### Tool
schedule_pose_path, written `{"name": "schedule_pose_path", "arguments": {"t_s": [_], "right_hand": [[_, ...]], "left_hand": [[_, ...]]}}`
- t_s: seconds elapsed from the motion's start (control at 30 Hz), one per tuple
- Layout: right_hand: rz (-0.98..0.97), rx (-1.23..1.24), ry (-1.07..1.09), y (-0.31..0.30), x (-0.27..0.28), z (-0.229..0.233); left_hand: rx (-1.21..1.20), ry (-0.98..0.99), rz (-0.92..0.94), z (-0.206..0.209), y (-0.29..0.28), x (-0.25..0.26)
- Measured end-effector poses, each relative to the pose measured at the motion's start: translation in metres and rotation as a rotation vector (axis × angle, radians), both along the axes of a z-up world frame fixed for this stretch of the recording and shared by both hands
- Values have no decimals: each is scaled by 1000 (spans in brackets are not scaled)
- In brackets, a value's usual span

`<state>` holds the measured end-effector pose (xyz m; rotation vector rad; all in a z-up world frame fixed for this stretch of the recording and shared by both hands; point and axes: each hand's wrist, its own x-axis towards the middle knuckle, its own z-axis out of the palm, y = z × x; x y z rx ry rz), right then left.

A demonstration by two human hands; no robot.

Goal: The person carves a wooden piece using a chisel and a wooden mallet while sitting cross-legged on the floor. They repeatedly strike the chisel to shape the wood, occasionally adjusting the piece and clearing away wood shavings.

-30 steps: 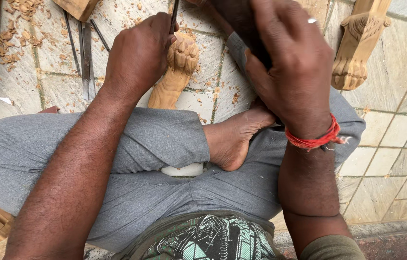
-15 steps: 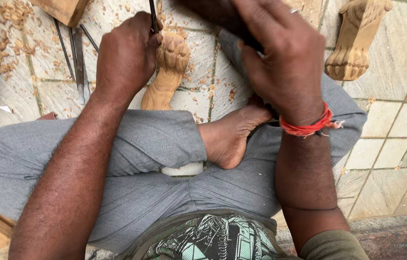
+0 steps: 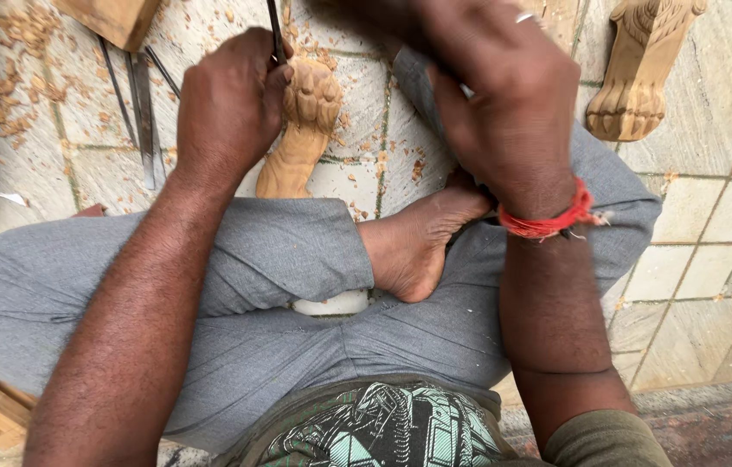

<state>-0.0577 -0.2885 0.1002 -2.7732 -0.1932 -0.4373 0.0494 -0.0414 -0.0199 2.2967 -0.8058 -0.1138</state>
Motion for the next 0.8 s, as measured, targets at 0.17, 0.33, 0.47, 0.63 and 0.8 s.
{"name": "schedule_pose_path", "arguments": {"t_s": [0.17, 0.33, 0.47, 0.63, 0.8], "right_hand": [[34, 155, -15, 3, -4, 12], [17, -102, -13, 5, -2, 24], [-30, 100, 3, 2, -5, 14], [-25, 315, -41, -5, -15, -2], [-32, 362, -50, -10, -19, -2]], "left_hand": [[-89, -49, 32, -1, 2, -5], [45, -123, 45, 0, -2, -3], [44, -73, 133, -4, -5, -5], [-87, -41, 168, -12, 1, -9], [-91, 44, 166, -12, 5, -5]]}}
